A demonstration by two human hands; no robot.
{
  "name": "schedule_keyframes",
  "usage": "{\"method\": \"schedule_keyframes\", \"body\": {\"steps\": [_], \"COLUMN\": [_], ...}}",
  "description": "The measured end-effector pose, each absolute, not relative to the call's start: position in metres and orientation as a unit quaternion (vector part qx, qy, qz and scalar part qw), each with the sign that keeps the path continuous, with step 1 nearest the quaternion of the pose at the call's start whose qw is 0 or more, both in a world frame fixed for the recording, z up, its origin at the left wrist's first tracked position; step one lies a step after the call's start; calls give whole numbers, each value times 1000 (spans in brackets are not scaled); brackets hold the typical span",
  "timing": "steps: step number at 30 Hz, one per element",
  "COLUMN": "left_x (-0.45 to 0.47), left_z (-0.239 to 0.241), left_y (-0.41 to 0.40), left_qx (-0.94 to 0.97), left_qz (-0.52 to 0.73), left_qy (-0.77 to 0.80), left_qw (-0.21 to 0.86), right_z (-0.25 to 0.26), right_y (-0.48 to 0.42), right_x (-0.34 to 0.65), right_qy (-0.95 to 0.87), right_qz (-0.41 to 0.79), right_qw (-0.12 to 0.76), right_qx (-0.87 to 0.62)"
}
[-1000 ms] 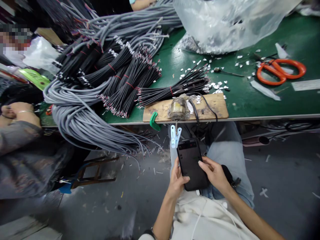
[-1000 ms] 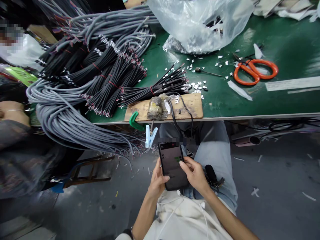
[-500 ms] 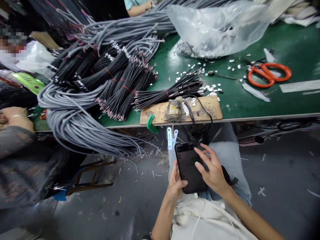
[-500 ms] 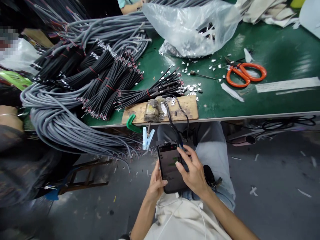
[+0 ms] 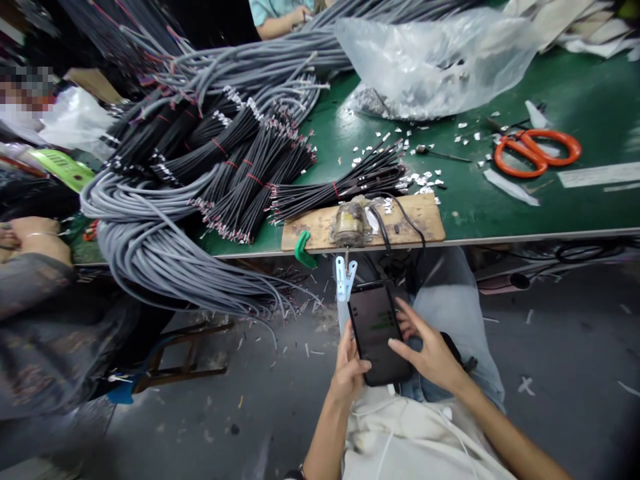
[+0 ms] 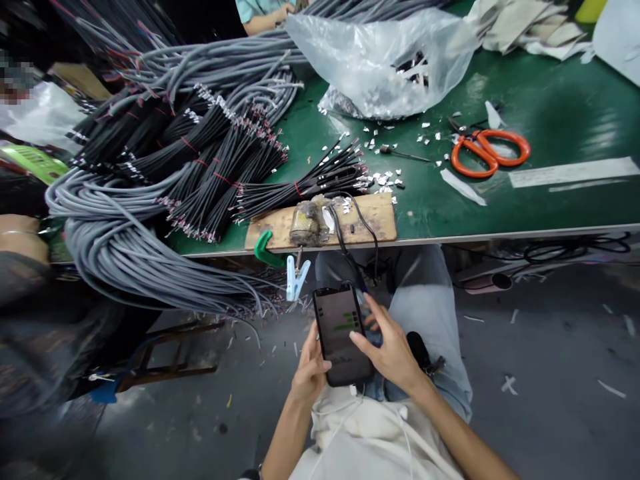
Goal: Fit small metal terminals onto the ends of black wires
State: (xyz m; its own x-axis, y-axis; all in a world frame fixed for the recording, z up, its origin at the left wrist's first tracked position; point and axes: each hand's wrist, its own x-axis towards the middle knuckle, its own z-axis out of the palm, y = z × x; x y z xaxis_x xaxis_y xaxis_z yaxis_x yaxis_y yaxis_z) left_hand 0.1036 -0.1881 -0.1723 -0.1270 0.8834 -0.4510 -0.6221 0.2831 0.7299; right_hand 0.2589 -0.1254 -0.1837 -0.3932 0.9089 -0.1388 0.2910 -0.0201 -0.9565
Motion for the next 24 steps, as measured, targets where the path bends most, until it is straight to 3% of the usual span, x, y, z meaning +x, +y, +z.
{"method": "schedule_keyframes", "body": {"steps": [4, 7, 15, 24], "left_x": [102, 102, 101, 103], "left_z": [-167, -166, -170, -174], "left_y": [-183, -181, -183, -184], "left_qx": [160, 167, 164, 157], "left_qz": [592, 590, 591, 613], "left_qy": [479, 487, 495, 482], "left_qw": [628, 622, 616, 607], "right_z": [-185, -183, -193, -198], "right_y": [-139, -143, -135, -143], "right_x": [263, 261, 260, 262], "right_qy": [-540, -507, -570, -592], "right_qz": [721, 759, 643, 626], "right_qw": [220, 206, 249, 240], "right_qx": [-374, -351, -447, -447]}}
